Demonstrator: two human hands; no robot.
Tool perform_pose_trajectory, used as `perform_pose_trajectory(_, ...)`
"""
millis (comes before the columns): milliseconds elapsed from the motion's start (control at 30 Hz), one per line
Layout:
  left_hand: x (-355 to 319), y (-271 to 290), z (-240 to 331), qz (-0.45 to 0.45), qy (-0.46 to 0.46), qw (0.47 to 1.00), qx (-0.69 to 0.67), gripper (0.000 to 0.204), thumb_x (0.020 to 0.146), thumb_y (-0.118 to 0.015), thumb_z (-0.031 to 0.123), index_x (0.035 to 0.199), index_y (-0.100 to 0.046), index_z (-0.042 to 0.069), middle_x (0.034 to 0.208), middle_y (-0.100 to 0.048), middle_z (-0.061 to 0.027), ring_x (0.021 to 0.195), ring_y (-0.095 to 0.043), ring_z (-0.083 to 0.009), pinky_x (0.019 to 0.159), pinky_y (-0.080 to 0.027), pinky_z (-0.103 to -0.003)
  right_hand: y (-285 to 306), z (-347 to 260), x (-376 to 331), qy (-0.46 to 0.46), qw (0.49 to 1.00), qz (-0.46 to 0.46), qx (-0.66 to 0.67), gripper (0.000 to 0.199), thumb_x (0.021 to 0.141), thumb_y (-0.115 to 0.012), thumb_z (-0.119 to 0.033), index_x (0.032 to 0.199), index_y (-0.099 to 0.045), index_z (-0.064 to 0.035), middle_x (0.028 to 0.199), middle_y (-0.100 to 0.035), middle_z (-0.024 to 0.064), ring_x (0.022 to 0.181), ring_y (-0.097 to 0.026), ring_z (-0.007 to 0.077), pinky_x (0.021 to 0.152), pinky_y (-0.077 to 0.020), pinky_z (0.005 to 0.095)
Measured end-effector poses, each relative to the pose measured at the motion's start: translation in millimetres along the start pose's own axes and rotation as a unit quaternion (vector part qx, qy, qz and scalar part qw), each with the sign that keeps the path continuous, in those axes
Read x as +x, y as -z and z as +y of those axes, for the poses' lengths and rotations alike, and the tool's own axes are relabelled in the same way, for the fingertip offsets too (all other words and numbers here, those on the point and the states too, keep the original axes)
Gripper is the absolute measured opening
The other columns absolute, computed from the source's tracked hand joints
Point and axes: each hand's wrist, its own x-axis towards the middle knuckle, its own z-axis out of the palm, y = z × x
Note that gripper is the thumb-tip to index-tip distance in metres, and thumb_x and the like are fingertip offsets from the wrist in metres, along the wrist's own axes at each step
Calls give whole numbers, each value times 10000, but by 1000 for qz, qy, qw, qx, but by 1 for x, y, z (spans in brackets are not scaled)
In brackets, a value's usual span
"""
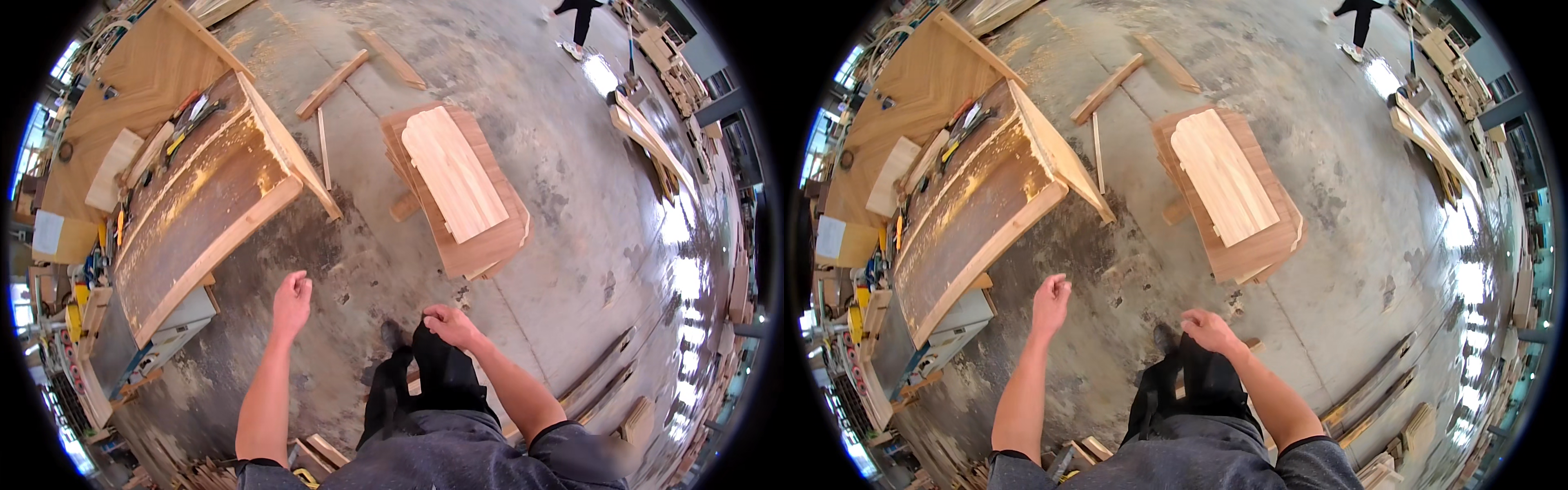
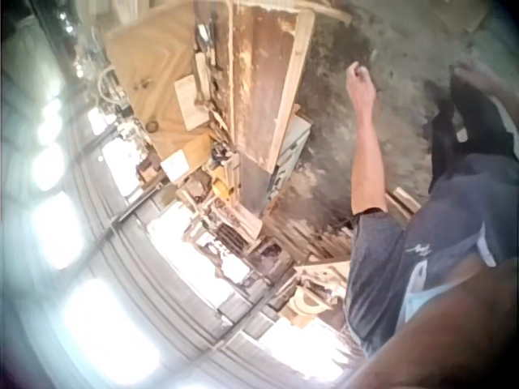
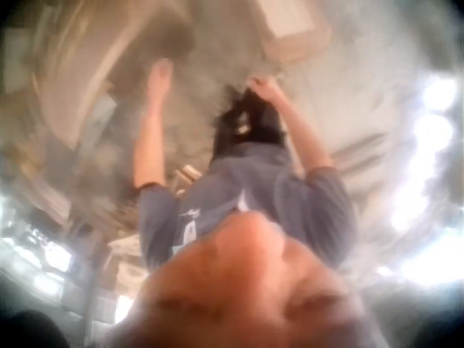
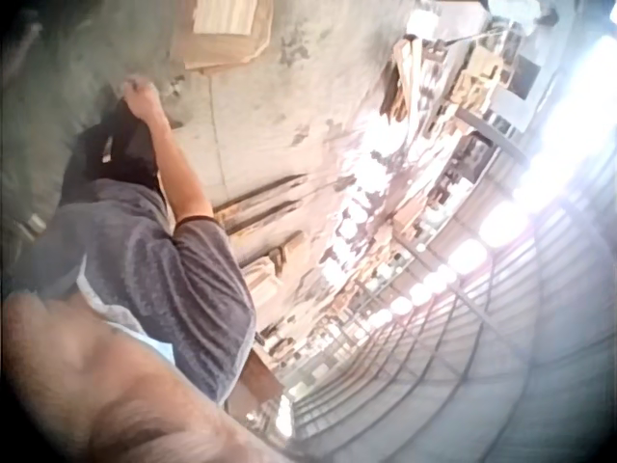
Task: The person assembles a wooden panel by aligning and joining multiple planks on a workbench. They use a handheld power drill to fasten the pieces together, then move the assembled panel to a large industrial machine with red rollers for further processing.
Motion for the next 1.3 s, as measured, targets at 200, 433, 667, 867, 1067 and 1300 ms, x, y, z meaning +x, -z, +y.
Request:
perform_pose_trajectory(200,105,-21,54,-53,-18,998,-30,290,1012,-629,140,1260,-640,-11,1075,-728,-87,959,-680,-132,885,-540,-284,53,73,58,-125,979,30,-157,448,898,-649,-363,1206,-710,-43,1005,-753,180,978,-717,325,888,-566,395)
perform_pose_trajectory(433,189,-43,96,-99,-235,942,219,254,912,-661,94,1156,-652,25,1113,-681,-138,1077,-656,-328,961,-520,-447,120,83,158,-255,933,61,-249,497,888,-644,-345,1285,-648,-45,1281,-664,261,1209,-626,418,1034,-504,494)
perform_pose_trajectory(667,283,-33,85,-65,-266,881,386,524,822,-753,232,1279,-585,37,1462,-491,-180,1440,-394,-405,1217,-229,-632,153,18,329,-163,937,120,-285,773,837,-747,-267,1478,-385,-29,1491,-421,302,1384,-410,497,1089,-430,575)
perform_pose_trajectory(867,306,-31,53,-59,-284,877,383,427,841,-704,293,1189,-599,69,1440,-530,-170,1413,-447,-411,1203,-181,-692,149,-6,446,-196,879,197,-388,909,863,-774,-316,1583,-283,-58,1637,-224,277,1517,-200,524,1086,-340,726)
perform_pose_trajectory(1067,308,-29,45,-58,-281,880,377,290,837,-683,252,1076,-630,94,1365,-574,-140,1365,-501,-389,1202,-186,-690,146,6,494,-265,859,189,-394,967,896,-753,-327,1634,-179,-79,1669,-144,281,1519,-173,545,1085,-370,712)
perform_pose_trajectory(1300,308,-29,46,-53,-278,889,361,252,817,-683,222,1030,-639,96,1332,-596,-122,1343,-519,-371,1204,-186,-687,139,28,508,-257,826,210,-456,867,917,-656,-78,1630,-165,-60,1637,-149,369,1478,-216,614,1024,-415,730)
